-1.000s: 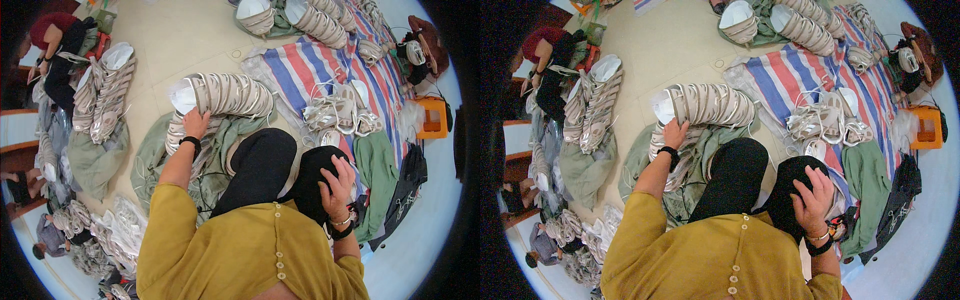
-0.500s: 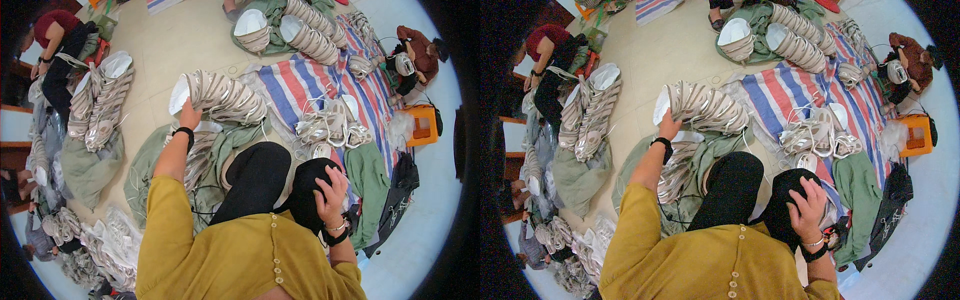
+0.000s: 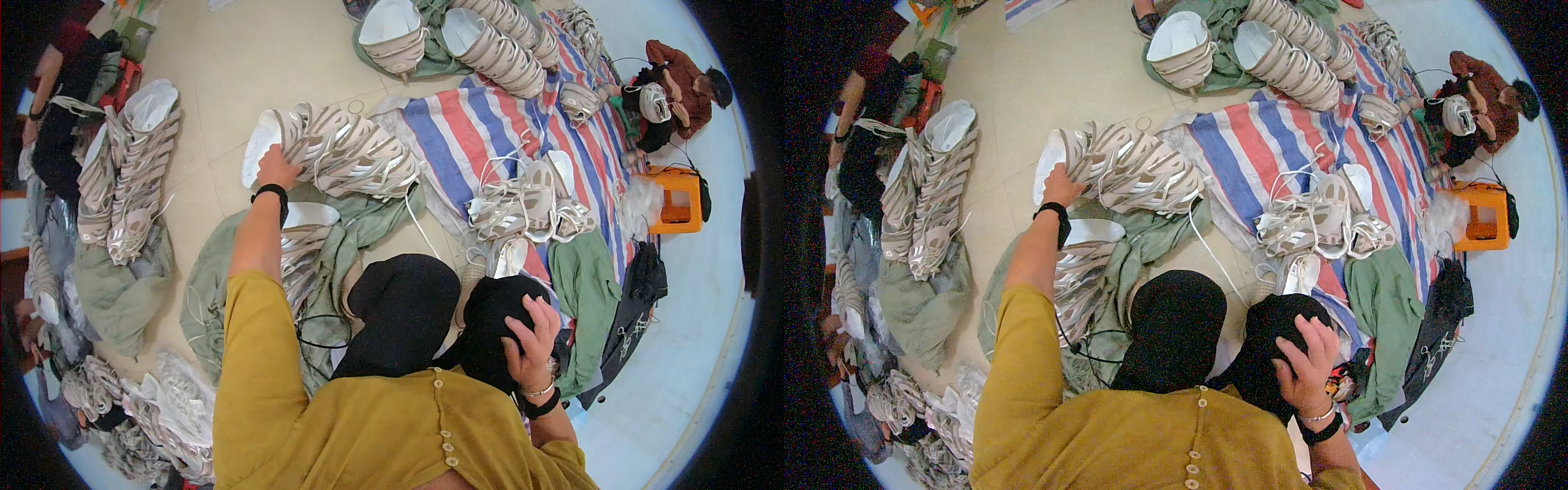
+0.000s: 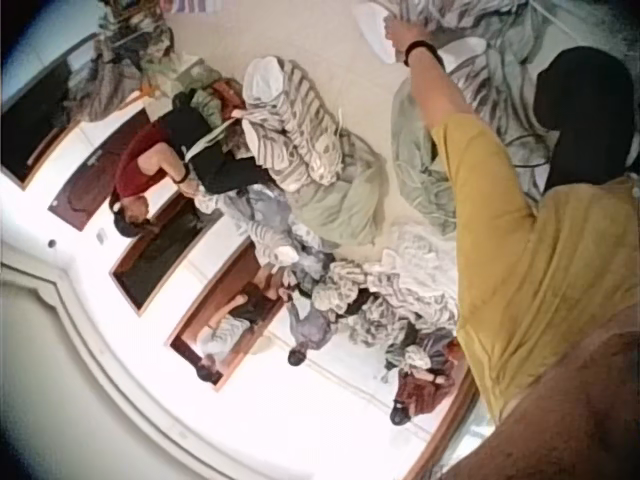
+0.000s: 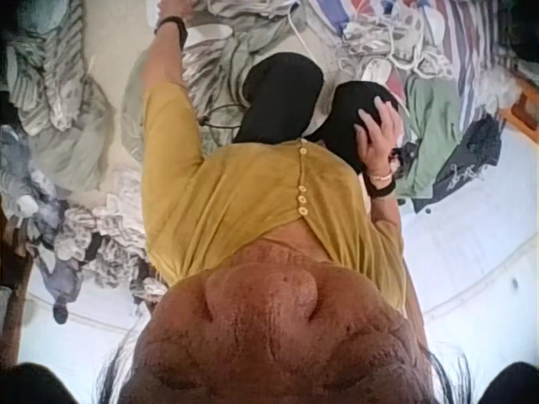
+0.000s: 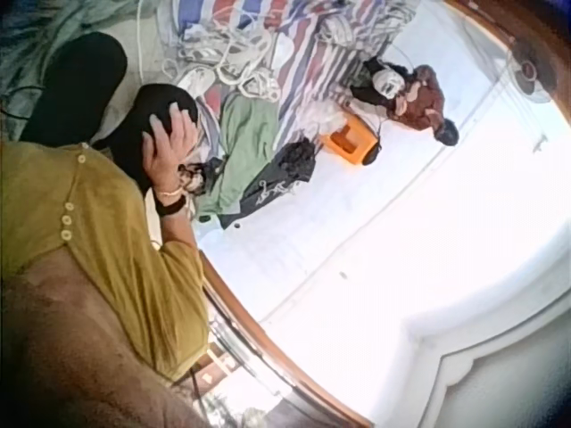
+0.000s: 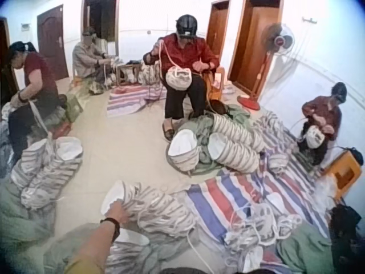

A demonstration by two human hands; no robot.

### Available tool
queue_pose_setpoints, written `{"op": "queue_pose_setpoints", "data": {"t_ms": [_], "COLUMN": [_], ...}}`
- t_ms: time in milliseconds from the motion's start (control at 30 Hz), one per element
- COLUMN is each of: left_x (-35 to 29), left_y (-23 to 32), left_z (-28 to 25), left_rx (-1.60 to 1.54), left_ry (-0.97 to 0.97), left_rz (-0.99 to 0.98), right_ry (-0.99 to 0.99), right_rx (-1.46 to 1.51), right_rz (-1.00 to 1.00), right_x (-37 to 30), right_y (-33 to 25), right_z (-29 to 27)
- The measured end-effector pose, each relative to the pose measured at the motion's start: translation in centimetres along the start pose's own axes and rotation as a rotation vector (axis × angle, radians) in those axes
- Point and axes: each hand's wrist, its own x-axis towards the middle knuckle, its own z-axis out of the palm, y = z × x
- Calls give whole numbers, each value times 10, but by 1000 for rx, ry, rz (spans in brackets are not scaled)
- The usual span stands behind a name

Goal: Lacing and preparing shoe uppers for assembly in a shoe manufacturing facility.

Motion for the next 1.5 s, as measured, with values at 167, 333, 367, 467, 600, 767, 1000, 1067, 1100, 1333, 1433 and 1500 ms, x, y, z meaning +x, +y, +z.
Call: {"op": "queue_pose_setpoints", "data": {"t_ms": [167,333,367,467,600,767,1000,1067,1100,1333,1433,1500], "left_x": [16,32,35,41,21,14,-30,-43,-48,-156,-202,-246], "left_y": [4,-7,-10,-21,-11,-27,16,13,1,32,44,54], "left_z": [2,16,16,22,12,26,12,6,14,-16,-45,-77], "left_rx": [-51,109,25,-39,27,-131,336,290,247,-107,-446,-473], "left_ry": [-97,-88,-156,-231,-432,-718,-138,-103,-81,-6,-65,48], "left_rz": [-40,58,71,153,370,353,74,-14,53,476,616,760], "right_ry": [-48,-58,-51,-45,-53,-42,-12,13,26,20,11,11], "right_rx": [-28,-27,-14,1,-22,7,34,63,92,134,127,115], "right_rz": [13,-2,-3,-4,-4,-9,-23,-57,-81,-159,-195,-221], "right_x": [3,5,4,3,0,-2,5,7,11,20,16,19], "right_y": [2,4,4,4,4,5,7,7,5,-5,0,-14], "right_z": [2,3,4,5,4,3,3,5,8,22,33,27]}}
